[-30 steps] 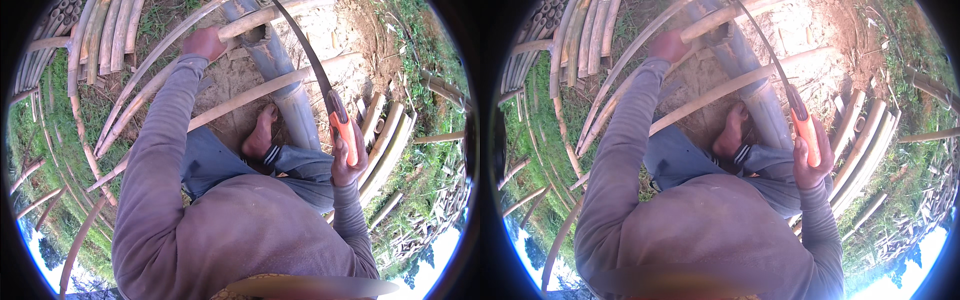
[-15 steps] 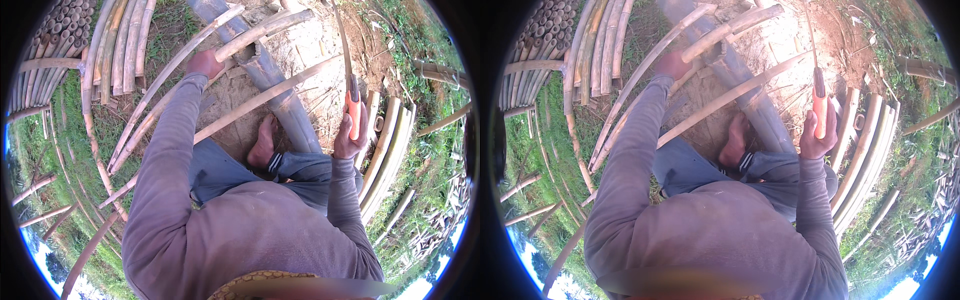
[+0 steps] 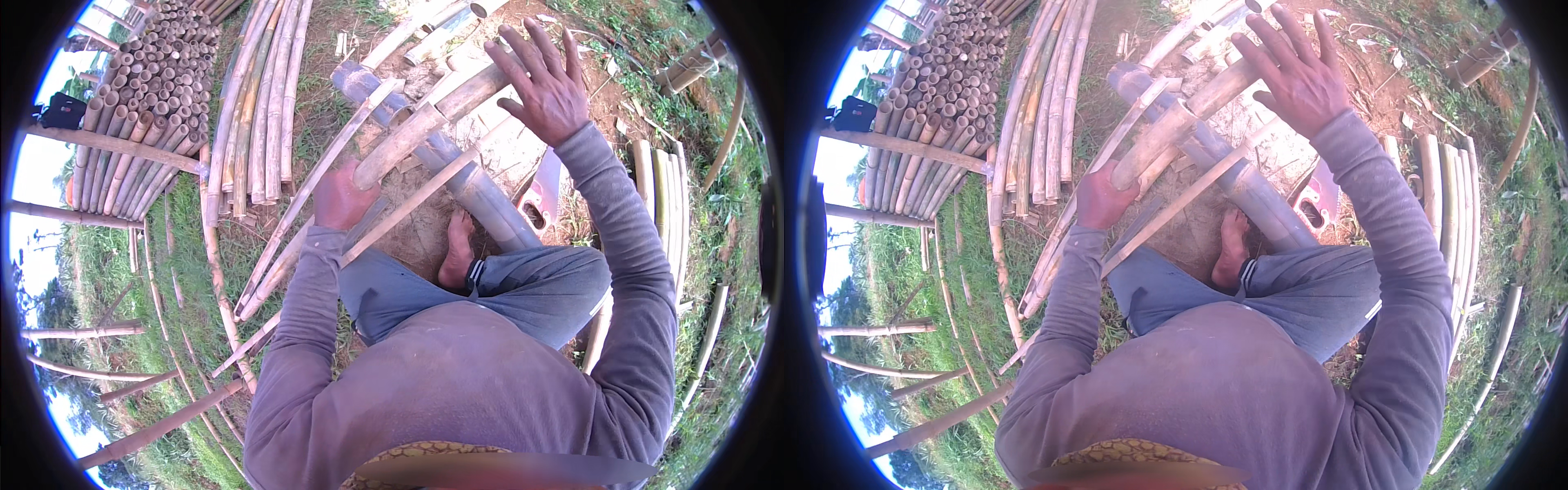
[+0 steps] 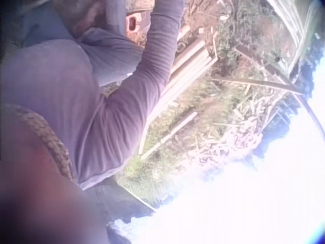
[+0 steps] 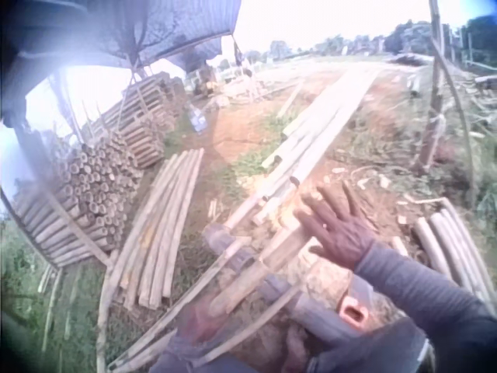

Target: The person sits on the ground and uses a hand saw to cut long bamboo poles into shorter sections. They repeatedly position the bamboo, saw through it, and set the cut pieces aside. The person also briefly opens a bag to retrieve a small item before resuming cutting.

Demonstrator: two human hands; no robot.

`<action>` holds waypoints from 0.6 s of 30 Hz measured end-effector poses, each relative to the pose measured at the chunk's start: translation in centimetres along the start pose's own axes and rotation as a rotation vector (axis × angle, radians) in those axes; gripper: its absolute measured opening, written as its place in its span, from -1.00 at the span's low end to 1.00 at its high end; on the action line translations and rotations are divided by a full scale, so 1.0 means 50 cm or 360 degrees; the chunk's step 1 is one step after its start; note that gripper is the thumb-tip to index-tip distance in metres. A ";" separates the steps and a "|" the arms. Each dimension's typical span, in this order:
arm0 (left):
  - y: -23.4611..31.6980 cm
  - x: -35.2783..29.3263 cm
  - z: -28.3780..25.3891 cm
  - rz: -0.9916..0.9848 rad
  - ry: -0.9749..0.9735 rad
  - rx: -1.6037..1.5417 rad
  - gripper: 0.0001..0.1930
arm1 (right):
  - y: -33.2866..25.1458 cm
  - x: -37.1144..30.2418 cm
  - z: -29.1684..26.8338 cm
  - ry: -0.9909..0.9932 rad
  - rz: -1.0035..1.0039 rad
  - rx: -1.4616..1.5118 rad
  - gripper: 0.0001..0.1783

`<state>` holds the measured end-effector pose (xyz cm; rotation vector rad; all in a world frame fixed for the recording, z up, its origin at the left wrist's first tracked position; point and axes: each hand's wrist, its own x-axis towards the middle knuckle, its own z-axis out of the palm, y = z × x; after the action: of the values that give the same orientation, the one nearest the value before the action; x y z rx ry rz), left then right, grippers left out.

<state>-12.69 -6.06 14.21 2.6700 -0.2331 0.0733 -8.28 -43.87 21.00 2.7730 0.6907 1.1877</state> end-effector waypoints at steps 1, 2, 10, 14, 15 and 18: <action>0.008 -0.021 -0.017 0.0026 0.0070 -0.0006 -0.51 | 0.013 0.027 -0.004 -0.0027 -0.0150 -0.0062 -0.18; 0.014 -0.038 -0.036 0.0054 0.0139 -0.0009 -0.51 | 0.013 0.043 -0.015 -0.0266 -0.0033 0.0006 -0.24; 0.057 -0.069 -0.172 0.0209 0.0366 -0.0261 -0.64 | -0.334 -0.326 0.065 -0.0606 0.2679 0.2551 -0.56; 0.037 -0.075 -0.146 0.0201 0.0354 -0.0243 -0.69 | -0.343 -0.413 -0.011 -0.0838 0.2777 0.2822 -0.55; 0.031 -0.077 -0.139 0.0234 0.0345 -0.0236 -0.69 | -0.233 -0.399 -0.083 -0.0473 0.2882 0.2825 -0.65; 0.051 -0.065 -0.138 0.0255 0.0310 -0.0121 -0.69 | 0.225 -0.504 -0.364 0.1214 0.2794 0.2248 -0.68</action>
<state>-16.41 -4.71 21.20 2.5429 -0.3782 0.3658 -31.97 -66.86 19.15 3.3436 -2.7125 2.6279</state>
